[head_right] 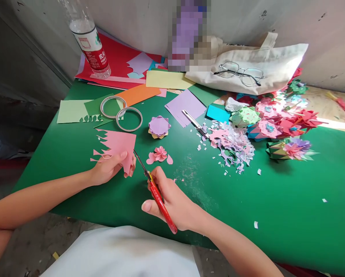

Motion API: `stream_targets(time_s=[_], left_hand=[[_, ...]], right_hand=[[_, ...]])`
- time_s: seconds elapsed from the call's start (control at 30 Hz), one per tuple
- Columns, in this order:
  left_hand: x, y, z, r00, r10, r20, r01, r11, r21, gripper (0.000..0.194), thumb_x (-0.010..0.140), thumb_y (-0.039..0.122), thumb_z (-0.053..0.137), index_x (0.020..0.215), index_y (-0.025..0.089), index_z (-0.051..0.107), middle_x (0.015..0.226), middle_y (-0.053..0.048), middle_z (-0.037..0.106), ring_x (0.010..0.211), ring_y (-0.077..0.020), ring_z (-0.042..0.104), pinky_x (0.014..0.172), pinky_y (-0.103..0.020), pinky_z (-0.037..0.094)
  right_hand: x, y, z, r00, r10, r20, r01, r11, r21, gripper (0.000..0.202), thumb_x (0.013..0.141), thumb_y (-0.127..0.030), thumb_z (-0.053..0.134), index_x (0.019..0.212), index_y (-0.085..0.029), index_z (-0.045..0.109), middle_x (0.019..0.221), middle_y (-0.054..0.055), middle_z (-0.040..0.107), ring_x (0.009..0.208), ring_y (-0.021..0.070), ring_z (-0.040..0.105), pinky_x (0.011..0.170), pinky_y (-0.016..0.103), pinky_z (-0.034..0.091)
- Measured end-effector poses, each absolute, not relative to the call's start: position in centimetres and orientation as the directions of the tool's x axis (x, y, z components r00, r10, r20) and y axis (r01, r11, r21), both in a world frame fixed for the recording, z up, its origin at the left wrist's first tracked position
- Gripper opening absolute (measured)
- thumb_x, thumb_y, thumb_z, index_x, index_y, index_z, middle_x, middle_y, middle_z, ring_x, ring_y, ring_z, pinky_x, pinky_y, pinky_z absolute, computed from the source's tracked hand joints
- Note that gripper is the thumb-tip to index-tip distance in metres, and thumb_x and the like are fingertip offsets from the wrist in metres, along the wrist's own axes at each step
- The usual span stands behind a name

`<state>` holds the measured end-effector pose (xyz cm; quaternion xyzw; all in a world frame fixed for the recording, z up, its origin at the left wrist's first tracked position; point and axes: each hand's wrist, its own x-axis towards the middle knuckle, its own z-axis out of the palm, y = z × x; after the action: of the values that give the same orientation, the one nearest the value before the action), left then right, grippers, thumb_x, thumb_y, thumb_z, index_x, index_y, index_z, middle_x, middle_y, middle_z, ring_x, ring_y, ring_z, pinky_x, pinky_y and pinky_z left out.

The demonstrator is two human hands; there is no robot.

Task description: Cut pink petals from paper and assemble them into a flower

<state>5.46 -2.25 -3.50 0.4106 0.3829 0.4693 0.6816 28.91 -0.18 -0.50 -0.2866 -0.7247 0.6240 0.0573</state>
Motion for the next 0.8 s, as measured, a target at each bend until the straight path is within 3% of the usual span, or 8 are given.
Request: stream_targets(time_s=[0.13, 0.37, 0.67, 0.8], left_hand=[[5.7, -2.6, -3.3, 0.310, 0.940, -0.142, -0.257, 0.227, 0.939, 0.058, 0.093, 0.065, 0.056, 0.067, 0.015, 0.070, 0.069, -0.005, 0.071, 0.062, -0.0141, 0.062, 0.061, -0.026, 0.050], [5.8, -3.4, -2.6, 0.344, 0.910, -0.230, -0.070, 0.269, 0.960, 0.056, 0.099, 0.058, 0.050, 0.067, 0.016, 0.072, 0.071, -0.004, 0.074, 0.067, -0.0148, 0.062, 0.066, -0.027, 0.049], [5.7, -3.5, -2.6, 0.360, 0.898, -0.254, -0.094, 0.306, 0.947, 0.049, 0.097, 0.055, 0.055, 0.070, 0.018, 0.073, 0.072, -0.003, 0.075, 0.077, -0.0171, 0.069, 0.087, -0.028, 0.054], [5.9, -3.5, -2.5, 0.391, 0.891, -0.229, -0.131, 0.300, 0.945, 0.048, 0.097, 0.054, 0.056, 0.071, 0.017, 0.074, 0.071, -0.004, 0.074, 0.079, -0.0178, 0.070, 0.088, -0.029, 0.055]], right_hand=[[28.8, -0.3, -0.9, -0.846, 0.448, -0.288, 0.276, -0.094, -0.956, 0.064, 0.084, -0.088, 0.042, 0.095, -0.026, 0.030, 0.081, -0.004, 0.034, 0.065, 0.0119, 0.028, 0.053, 0.026, 0.030], [28.7, -0.4, -1.5, -0.853, 0.453, -0.259, 0.200, -0.174, -0.964, 0.061, 0.086, -0.084, 0.047, 0.093, -0.026, 0.028, 0.080, -0.005, 0.030, 0.063, 0.0109, 0.026, 0.052, 0.026, 0.028], [28.4, -0.9, -0.8, -0.820, 0.491, -0.295, 0.210, -0.223, -0.952, 0.062, 0.086, -0.085, 0.047, 0.092, -0.026, 0.028, 0.083, -0.004, 0.029, 0.068, 0.0125, 0.026, 0.055, 0.027, 0.031], [28.4, -0.8, -1.0, -0.810, 0.510, -0.291, 0.214, -0.206, -0.955, 0.061, 0.087, -0.085, 0.044, 0.093, -0.026, 0.028, 0.084, -0.003, 0.031, 0.070, 0.0135, 0.029, 0.058, 0.028, 0.034]])
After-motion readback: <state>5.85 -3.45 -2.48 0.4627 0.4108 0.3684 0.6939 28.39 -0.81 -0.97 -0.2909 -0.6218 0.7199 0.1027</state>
